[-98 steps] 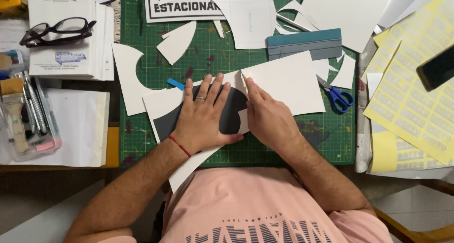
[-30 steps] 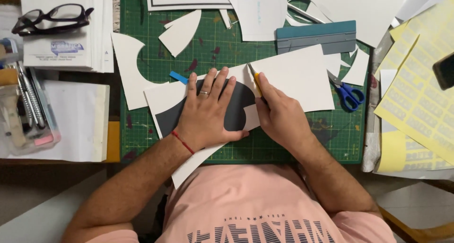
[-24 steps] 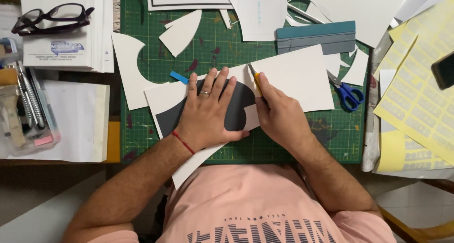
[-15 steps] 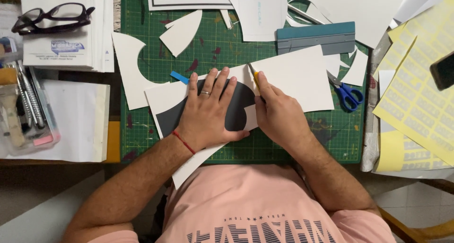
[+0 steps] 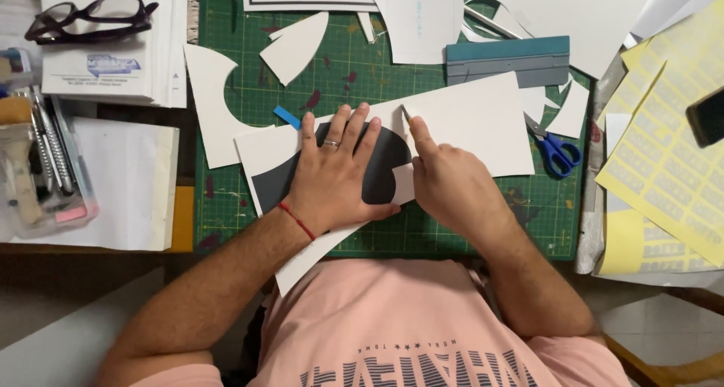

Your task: Cutting a complex shape out of a board using a utility knife and scissors on a cutting mat.

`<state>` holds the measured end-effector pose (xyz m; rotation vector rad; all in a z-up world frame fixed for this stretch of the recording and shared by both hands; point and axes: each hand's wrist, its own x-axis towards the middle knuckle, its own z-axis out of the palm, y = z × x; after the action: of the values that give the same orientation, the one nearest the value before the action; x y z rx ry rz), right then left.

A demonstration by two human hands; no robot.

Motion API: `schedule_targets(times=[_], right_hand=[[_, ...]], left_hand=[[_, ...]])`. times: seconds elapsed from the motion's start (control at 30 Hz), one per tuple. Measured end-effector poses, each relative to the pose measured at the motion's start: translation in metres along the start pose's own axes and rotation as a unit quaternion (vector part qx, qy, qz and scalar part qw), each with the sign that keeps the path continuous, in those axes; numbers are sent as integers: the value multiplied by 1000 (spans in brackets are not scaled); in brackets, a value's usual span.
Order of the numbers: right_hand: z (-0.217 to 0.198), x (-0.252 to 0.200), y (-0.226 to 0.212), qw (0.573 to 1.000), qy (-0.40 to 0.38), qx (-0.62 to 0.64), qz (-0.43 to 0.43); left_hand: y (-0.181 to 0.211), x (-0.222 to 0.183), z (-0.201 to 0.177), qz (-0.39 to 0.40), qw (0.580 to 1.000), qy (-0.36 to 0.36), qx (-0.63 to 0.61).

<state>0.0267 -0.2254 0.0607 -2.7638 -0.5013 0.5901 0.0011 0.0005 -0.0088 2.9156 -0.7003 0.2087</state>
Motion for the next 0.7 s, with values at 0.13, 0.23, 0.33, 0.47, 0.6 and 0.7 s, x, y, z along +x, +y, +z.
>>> schedule_targets(times=[0.13,0.23,0.33,0.47,0.6,0.7], right_hand=[[8,-19,6,1000,-16,7,22],[19,-35,14,1000,-3,4,4],[26,-53,18,1000,15,5,-16],[42,-82,27,999,17,-11,-28],[46,-109,29,999,14,-11,-30],[57,-126,33,1000,-25,-15,11]], left_hand=[[2,0,-1,-4,1000,1,1],[2,0,-2,-2,1000,9,4],[3,1,-4,-2,1000,23,5],[2,1,-4,-1,1000,13,11],[2,4,-6,-1,1000,0,3],[3,1,-6,-2,1000,-13,7]])
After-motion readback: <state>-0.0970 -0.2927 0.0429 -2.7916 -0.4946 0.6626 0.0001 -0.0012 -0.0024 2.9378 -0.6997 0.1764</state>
